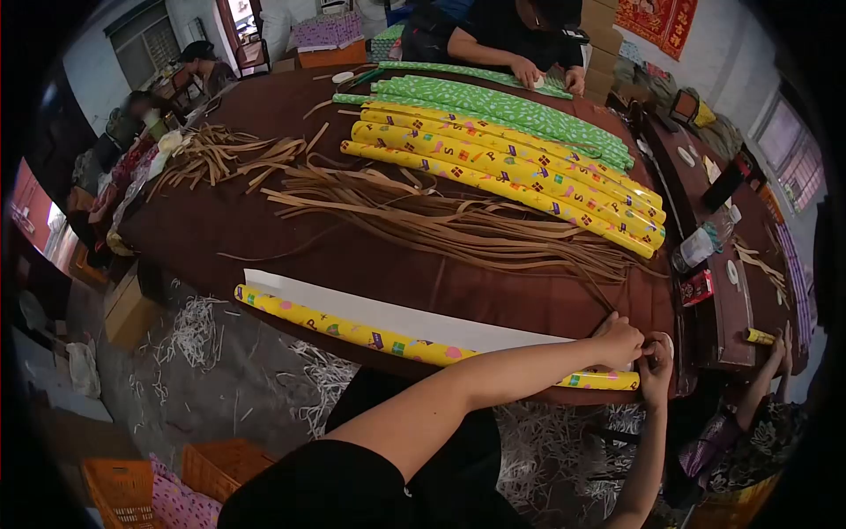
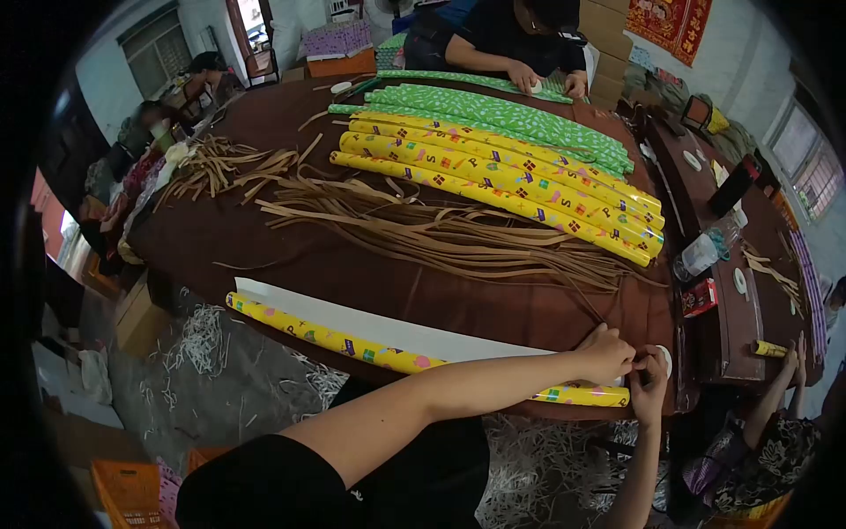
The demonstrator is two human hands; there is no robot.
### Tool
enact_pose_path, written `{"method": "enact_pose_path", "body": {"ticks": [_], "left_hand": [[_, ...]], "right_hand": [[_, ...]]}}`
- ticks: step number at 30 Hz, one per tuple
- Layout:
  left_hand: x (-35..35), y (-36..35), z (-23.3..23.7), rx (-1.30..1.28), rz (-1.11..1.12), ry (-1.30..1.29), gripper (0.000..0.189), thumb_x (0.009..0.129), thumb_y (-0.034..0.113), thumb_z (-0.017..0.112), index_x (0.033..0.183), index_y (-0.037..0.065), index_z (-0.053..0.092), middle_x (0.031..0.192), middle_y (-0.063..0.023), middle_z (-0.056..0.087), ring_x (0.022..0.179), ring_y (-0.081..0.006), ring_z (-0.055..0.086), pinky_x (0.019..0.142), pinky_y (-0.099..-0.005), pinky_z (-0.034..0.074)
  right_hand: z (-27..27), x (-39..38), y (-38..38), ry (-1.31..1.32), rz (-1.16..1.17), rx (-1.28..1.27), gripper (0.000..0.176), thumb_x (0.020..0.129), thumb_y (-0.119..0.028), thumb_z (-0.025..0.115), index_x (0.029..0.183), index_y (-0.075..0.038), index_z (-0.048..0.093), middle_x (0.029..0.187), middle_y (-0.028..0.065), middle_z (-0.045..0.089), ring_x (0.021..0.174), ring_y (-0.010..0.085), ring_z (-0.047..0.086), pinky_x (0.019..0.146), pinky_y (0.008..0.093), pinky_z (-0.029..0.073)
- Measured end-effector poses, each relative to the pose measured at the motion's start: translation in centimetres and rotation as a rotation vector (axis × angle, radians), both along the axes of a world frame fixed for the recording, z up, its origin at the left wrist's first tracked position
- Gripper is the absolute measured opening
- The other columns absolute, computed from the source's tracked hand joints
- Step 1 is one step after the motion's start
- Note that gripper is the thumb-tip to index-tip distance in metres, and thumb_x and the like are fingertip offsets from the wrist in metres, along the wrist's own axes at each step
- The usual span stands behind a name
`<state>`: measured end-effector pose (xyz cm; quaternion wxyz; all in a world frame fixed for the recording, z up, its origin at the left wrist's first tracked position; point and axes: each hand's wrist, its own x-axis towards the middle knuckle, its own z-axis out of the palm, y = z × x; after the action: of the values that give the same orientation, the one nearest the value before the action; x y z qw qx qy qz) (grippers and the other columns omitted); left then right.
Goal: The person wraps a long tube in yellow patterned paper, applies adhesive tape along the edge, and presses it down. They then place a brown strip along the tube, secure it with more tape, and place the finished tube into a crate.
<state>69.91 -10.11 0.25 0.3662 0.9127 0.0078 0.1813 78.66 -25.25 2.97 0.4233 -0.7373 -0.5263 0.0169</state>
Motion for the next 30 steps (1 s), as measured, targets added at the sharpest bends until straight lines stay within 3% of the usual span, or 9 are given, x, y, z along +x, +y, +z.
{"method": "enact_pose_path", "body": {"ticks": [5, 12, 14, 18, 20, 23, 30], "left_hand": [[0.0, 0.0, 0.3, -0.046, -0.004, 0.032, 0.02, 0.086, 0.028, 0.059, 0.078, 0.012, 0.068, 0.079, -0.0062, 0.068, 0.088, -0.0276, 0.055, 0.084, -0.0436, 0.033], [-0.5, 0.6, 0.6, -0.075, -0.014, 0.057, 0.017, 0.088, 0.023, 0.06, 0.08, 0.012, 0.07, 0.082, -0.006, 0.066, 0.09, -0.0261, 0.055, 0.09, -0.0412, 0.036], [-0.7, 0.7, 0.6, -0.082, -0.011, 0.044, 0.015, 0.087, 0.022, 0.061, 0.08, 0.013, 0.07, 0.082, -0.0057, 0.066, 0.09, -0.0257, 0.056, 0.09, -0.0405, 0.036], [-0.8, 0.7, 0.6, -0.048, 0.002, 0.014, 0.011, 0.084, 0.019, 0.063, 0.08, 0.013, 0.07, 0.083, -0.0051, 0.067, 0.091, -0.0252, 0.056, 0.089, -0.0404, 0.038], [-0.9, 0.5, 0.9, -0.061, 0.006, 0.01, 0.011, 0.083, 0.02, 0.063, 0.08, 0.012, 0.07, 0.082, -0.0048, 0.067, 0.091, -0.0254, 0.056, 0.088, -0.0411, 0.038], [-0.6, 0.1, 0.7, -0.041, 0.028, 0.008, 0.012, 0.083, 0.021, 0.063, 0.079, 0.012, 0.07, 0.081, -0.0044, 0.067, 0.09, -0.0257, 0.056, 0.088, -0.0421, 0.038], [-0.4, 0.1, 1.0, -0.093, 0.023, 0.082, 0.015, 0.083, 0.023, 0.062, 0.077, 0.011, 0.07, 0.081, -0.0052, 0.068, 0.092, -0.0251, 0.055, 0.09, -0.0419, 0.035]], "right_hand": [[-0.5, 0.3, 0.0, 0.057, -0.012, 0.027, 0.015, 0.074, 0.012, 0.062, 0.081, 0.003, 0.052, 0.105, 0.0128, 0.054, 0.098, 0.0256, 0.055, 0.087, 0.0294, 0.04], [0.6, -0.7, 0.3, 0.236, 0.016, 0.024, 0.013, 0.079, 0.01, 0.062, 0.083, 0.001, 0.054, 0.108, 0.0108, 0.053, 0.099, 0.0217, 0.055, 0.084, 0.0277, 0.042], [1.3, -0.8, 0.4, 0.108, 0.024, -0.039, 0.012, 0.082, 0.009, 0.062, 0.088, 0.0, 0.055, 0.111, 0.0089, 0.052, 0.097, 0.0173, 0.056, 0.082, 0.0255, 0.043], [2.5, -0.5, 0.2, 0.235, 0.048, -0.161, 0.013, 0.084, 0.009, 0.061, 0.093, 0.001, 0.055, 0.113, 0.0072, 0.051, 0.09, 0.011, 0.056, 0.08, 0.0224, 0.043], [2.6, -0.5, 0.5, 0.188, 0.051, -0.183, 0.013, 0.084, 0.009, 0.06, 0.091, 0.001, 0.053, 0.114, 0.0075, 0.051, 0.093, 0.0125, 0.055, 0.082, 0.023, 0.042], [1.6, -0.3, 0.5, 0.317, 0.096, -0.086, 0.017, 0.082, 0.012, 0.059, 0.086, -0.001, 0.048, 0.115, 0.0096, 0.051, 0.102, 0.0171, 0.053, 0.089, 0.0255, 0.041], [0.8, -0.4, 0.3, 0.219, 0.077, -0.014, 0.022, 0.076, 0.014, 0.06, 0.086, -0.002, 0.049, 0.114, 0.01, 0.051, 0.103, 0.0195, 0.054, 0.091, 0.0289, 0.041]]}}
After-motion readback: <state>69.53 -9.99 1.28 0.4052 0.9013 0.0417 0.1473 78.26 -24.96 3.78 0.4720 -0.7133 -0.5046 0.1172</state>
